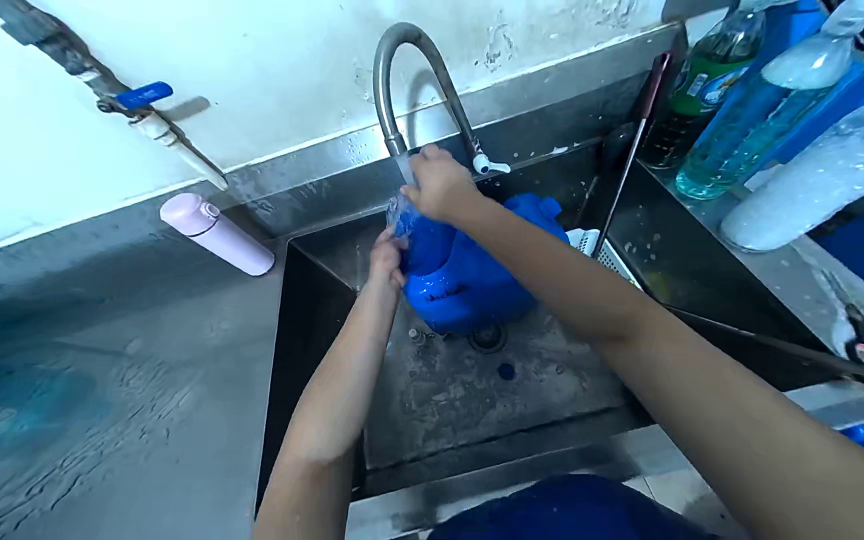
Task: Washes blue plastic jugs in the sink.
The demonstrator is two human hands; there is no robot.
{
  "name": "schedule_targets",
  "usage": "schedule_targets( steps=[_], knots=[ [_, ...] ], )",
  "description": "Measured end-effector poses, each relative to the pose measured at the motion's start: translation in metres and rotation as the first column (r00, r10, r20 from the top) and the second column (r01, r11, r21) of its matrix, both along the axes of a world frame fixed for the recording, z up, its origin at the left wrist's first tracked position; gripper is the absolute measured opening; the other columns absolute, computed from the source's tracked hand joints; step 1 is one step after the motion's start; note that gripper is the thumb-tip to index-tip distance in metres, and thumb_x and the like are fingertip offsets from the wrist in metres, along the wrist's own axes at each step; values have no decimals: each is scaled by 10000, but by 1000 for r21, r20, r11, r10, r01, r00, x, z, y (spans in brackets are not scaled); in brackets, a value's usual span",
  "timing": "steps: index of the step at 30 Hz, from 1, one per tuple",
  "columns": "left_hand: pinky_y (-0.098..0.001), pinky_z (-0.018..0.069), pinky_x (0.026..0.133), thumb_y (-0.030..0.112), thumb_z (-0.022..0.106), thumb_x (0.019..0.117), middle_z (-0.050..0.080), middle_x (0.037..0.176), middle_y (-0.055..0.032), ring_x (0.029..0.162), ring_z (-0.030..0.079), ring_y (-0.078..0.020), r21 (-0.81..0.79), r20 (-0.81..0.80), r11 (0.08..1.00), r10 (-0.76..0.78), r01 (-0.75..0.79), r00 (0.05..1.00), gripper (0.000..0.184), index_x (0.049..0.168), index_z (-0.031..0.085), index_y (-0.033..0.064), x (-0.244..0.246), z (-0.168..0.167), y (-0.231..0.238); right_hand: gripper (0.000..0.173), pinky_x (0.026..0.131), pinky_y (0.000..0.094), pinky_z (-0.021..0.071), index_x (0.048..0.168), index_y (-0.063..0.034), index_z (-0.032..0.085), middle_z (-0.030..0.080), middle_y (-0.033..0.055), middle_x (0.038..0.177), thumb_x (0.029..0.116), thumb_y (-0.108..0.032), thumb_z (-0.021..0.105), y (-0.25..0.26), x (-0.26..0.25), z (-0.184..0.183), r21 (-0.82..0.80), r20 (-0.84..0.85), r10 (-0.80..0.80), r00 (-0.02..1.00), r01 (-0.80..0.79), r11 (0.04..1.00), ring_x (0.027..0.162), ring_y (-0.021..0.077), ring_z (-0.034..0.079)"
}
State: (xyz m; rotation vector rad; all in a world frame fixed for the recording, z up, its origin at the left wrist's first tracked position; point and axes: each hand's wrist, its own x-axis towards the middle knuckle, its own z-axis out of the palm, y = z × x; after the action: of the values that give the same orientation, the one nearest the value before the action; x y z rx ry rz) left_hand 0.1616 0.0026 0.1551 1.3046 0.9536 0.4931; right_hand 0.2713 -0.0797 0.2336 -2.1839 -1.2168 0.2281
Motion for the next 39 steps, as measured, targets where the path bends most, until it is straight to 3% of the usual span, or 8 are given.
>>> schedule_targets(
  steps=[4, 8, 11, 17, 21, 24, 30, 39],
  knots=[
    [-456, 485, 976, 79, 533, 1056, 627, 1212, -262, 1063, 612, -286, 360, -426, 754, -391, 549, 816, 309, 1310, 567, -92, 61, 32, 13, 195, 864, 468, 561, 980, 23, 736, 698, 208, 1007, 866, -58, 600, -78, -66, -105, 621, 323, 79, 943, -275, 734, 988, 355, 679],
    [-399, 502, 922, 42, 607, 1012, 657, 1146, -181, 988, 624, -203, 247, -771, 394, -473, 885, 426, 232, 1229, 645, -30, 109, 77, 27, 352, 1073, 631, 429, 1272, 9, 684, 602, 279, 1358, 922, 11, 643, -91, -76, -257, -45, -193, 628, 754, -646, 762, 1309, 499, 523],
    [-583, 463, 1004, -32, 635, 955, 671, 1216, -226, 1154, 629, -381, 194, -951, 102, -225, 976, 213, 317, 1266, 668, 16, 107, 103, 3, 549, 1207, 662, 226, 1546, -87, 458, 261, 247, 1661, 1009, -18, 551, -93, -63, -343, -323, -579, 456, 676, -704, 633, 1520, 493, 241],
    [-570, 565, 756, -89, 670, 829, 677, 1017, -240, 961, 685, -446, 690, -697, -244, 28, 681, 717, 337, 1143, 705, 29, -33, 54, -6, 560, 1157, 570, 374, 1483, 42, 465, 478, 315, 1494, 1098, -364, 445, -160, -70, -404, -459, -774, -115, 623, -426, 780, 1396, 459, 467],
    [-609, 528, 930, -78, 595, 850, 656, 1150, -340, 1088, 658, -483, 889, -445, 247, 272, 385, 853, 380, 1223, 602, -147, -169, 11, 51, 450, 1167, 604, 346, 1399, 142, 495, 459, 367, 1479, 1075, -170, 486, -168, -69, -388, -586, -698, 158, 698, -684, 434, 1410, 493, 440],
    [-449, 500, 966, -105, 556, 872, 560, 1276, -367, 1132, 600, -339, 728, -229, 654, 517, -208, 824, 558, 1399, 386, -174, -264, -17, 103, 398, 1039, 616, 447, 1363, 119, 548, 579, 366, 1324, 1037, -110, 557, -124, -57, -350, -307, -751, 357, 556, -773, 556, 1221, 490, 586],
    [-628, 233, 1196, 232, 702, 938, 183, 1561, -467, 1462, 213, -608, 753, -225, 501, 806, -427, 548, 813, 1523, 288, -152, -365, -54, 121, 239, 661, 260, 457, 1106, 109, 527, 544, 45, 816, 945, -64, 498, -41, -53, -123, 292, -675, 320, 664, -158, 943, 667, 67, 505],
    [-566, 395, 1129, 91, 703, 891, 379, 1492, -415, 1368, 441, -532, 847, -267, 495, 78, 195, 960, 458, 1273, 600, -141, -186, -22, 32, 268, 642, 247, 527, 1301, 32, 551, 672, 116, 970, 1046, 8, 474, 40, 3, -113, 213, -763, 27, 646, 212, 954, 710, 96, 624]
  ],
)
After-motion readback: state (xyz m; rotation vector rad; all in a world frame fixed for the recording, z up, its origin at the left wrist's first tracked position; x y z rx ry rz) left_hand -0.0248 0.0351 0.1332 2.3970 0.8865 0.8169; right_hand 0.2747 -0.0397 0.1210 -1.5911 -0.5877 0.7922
